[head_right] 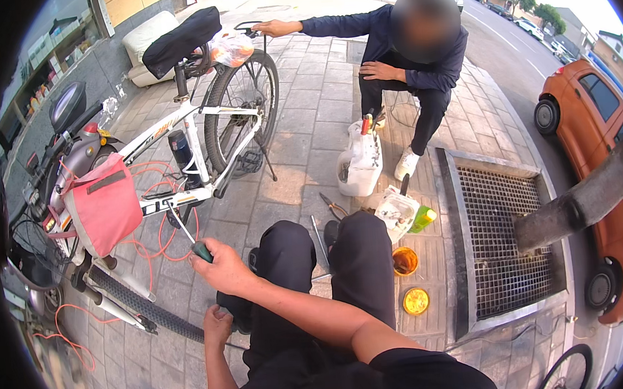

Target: The person sits on the ground and uses a screwdriver and pliers to adjust and tighten components of a bicycle pedal attached to a white bicycle frame.

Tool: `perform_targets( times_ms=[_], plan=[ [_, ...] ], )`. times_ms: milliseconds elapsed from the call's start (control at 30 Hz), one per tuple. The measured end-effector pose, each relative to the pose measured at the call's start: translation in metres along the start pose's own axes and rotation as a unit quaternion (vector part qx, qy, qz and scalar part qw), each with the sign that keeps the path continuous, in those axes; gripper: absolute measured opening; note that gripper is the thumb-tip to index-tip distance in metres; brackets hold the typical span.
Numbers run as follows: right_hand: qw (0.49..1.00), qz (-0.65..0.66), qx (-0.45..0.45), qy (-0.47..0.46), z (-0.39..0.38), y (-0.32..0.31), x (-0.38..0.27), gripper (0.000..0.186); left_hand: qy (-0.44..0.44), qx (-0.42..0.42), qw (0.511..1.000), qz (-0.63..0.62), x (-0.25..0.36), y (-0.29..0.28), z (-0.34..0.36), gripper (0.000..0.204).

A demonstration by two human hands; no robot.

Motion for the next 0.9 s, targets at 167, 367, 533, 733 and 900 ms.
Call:
perform_targets(
  times_ms=[167,367,533,733,900],
  plan=[
    [0.994,0.064,0.090,0.021,0.000,-0.082,-0.016,0.029,0.180,-0.136,0.909,-0.350,0.176,0.015,-0.043,0.034],
    [0.988,0.056,0.131,0.058,-0.012,-0.146,-0.018,0.027,0.334,-0.682,0.502,-0.415,0.353,0.056,-0.237,0.038],
    [0.985,0.043,0.159,0.060,-0.025,-0.157,-0.019,0.027,0.319,-0.809,0.359,-0.340,0.364,0.061,-0.280,0.037],
    [0.983,0.048,0.166,0.068,-0.031,-0.162,-0.010,0.028,0.401,-0.799,0.312,-0.321,0.392,0.044,-0.291,0.033],
    [0.983,0.065,0.163,0.057,-0.027,-0.148,-0.012,0.026,0.420,-0.824,0.296,-0.240,0.400,0.030,-0.301,0.051]
  ],
)
Point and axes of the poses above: each hand's wrist, its own z-axis towards the middle knuckle, its own y-axis out of the palm, x = y × z, the point moved 9 cm from there along z, towards the middle knuckle, and after that the axes turned 8 degrees about -z, right-handed, at the moved point
